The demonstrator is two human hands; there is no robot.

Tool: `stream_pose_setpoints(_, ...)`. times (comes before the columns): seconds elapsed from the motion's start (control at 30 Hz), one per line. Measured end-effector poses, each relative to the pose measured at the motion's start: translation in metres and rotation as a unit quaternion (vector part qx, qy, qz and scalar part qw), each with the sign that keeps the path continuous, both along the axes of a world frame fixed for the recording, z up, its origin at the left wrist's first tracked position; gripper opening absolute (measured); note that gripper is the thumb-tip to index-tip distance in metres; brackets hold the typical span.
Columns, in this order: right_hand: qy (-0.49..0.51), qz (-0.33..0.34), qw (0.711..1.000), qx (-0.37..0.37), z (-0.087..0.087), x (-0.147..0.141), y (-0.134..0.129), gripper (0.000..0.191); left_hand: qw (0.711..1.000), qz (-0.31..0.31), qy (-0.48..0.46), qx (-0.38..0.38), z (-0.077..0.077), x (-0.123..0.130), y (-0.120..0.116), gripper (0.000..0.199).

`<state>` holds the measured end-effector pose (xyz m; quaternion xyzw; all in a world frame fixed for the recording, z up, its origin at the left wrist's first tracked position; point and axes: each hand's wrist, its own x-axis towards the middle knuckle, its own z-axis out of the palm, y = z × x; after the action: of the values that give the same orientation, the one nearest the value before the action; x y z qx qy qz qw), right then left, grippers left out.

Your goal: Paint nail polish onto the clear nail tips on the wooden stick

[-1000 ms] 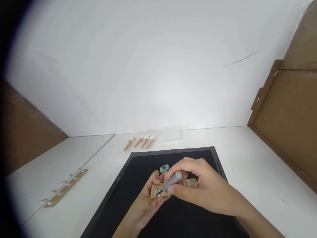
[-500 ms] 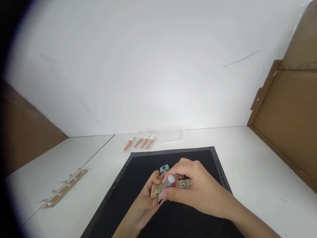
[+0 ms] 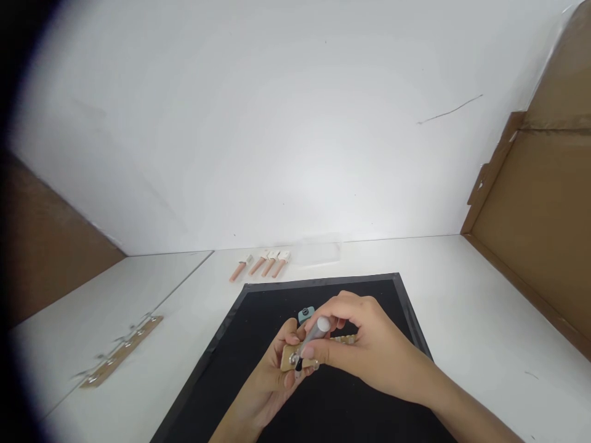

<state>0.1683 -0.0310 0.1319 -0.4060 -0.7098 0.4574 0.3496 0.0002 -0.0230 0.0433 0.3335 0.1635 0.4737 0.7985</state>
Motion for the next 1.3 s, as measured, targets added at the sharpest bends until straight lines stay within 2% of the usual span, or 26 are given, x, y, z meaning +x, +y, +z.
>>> stream_pose_setpoints(0.47, 0.043, -0.035, 0.998, 0.003, 0.000, 0.002, -0.002, 0.005, 1.000, -0.015, -0.020, 0.013, -0.008, -0.003, 0.000, 0.030)
stream_pose_setpoints(0.6, 0.034, -0.010, 0.999, -0.001, 0.000, 0.002, -0.002, 0.006, 1.000, -0.009, -0.015, 0.011, -0.008, -0.002, 0.001, 0.030)
stream_pose_setpoints(0.83, 0.011, 0.023, 1.000, 0.013, -0.001, 0.001, 0.000, 0.005, 1.000, -0.004, -0.020, 0.010, 0.001, 0.001, 0.002, 0.030)
stream_pose_setpoints(1.3, 0.026, 0.011, 1.000, 0.004, -0.005, -0.001, 0.002, 0.003, 0.999, -0.016, -0.025, 0.017, 0.000, 0.003, 0.000, 0.029)
